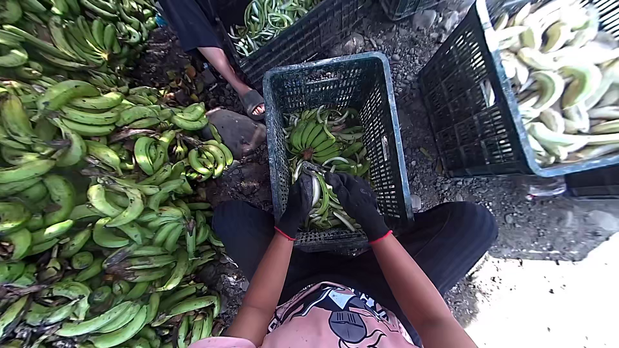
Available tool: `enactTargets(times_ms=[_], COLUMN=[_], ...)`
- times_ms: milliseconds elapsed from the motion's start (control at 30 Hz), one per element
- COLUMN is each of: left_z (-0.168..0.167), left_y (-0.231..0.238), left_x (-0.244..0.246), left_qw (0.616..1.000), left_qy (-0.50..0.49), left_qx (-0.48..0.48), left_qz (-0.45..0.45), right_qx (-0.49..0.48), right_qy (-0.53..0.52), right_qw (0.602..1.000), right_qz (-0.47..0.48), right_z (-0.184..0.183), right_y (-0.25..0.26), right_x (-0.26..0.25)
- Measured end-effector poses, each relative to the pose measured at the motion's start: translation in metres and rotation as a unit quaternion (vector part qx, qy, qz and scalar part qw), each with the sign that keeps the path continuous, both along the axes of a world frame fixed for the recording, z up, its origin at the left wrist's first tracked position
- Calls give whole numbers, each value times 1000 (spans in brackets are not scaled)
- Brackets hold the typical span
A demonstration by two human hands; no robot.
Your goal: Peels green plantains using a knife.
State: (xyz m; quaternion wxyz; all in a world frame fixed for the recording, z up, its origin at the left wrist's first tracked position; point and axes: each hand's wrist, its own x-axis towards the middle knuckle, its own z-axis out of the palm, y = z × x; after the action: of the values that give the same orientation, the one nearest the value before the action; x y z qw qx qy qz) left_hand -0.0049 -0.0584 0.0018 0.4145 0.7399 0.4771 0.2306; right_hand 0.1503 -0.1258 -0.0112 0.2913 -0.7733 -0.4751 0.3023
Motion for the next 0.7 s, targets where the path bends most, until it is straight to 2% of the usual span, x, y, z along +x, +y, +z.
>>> enactTargets(times_ms=[100,233,267,300,367,467,567,700], left_z=[1,-9,-11,-12,-14,-20,-20,-26], left_y=[0,2,0,-2,2,14,19,16], left_x=[-1,-2,-1,1,6,4,0,-6], left_qw=[1000,994,993,996,987,926,833,714], left_qy=[-6,-31,-49,-70,-122,-211,-344,-427], left_qx=[-6,75,70,40,-77,-239,-383,-531], left_qz=[0,-78,-77,-46,70,204,199,162], right_qx=[-35,-48,-48,-48,-40,-40,8,113], right_qy=[-8,40,52,62,62,-1,-74,-159], right_qw=[999,998,997,996,996,999,997,981], right_qz=[0,-25,-37,-43,-41,-26,-1,5], right_z=[-5,-16,-18,-19,-22,-27,-30,-42], right_y=[0,-2,-3,-5,-5,-13,-26,-31], right_x=[-2,-1,-1,-1,0,-5,-10,-18])
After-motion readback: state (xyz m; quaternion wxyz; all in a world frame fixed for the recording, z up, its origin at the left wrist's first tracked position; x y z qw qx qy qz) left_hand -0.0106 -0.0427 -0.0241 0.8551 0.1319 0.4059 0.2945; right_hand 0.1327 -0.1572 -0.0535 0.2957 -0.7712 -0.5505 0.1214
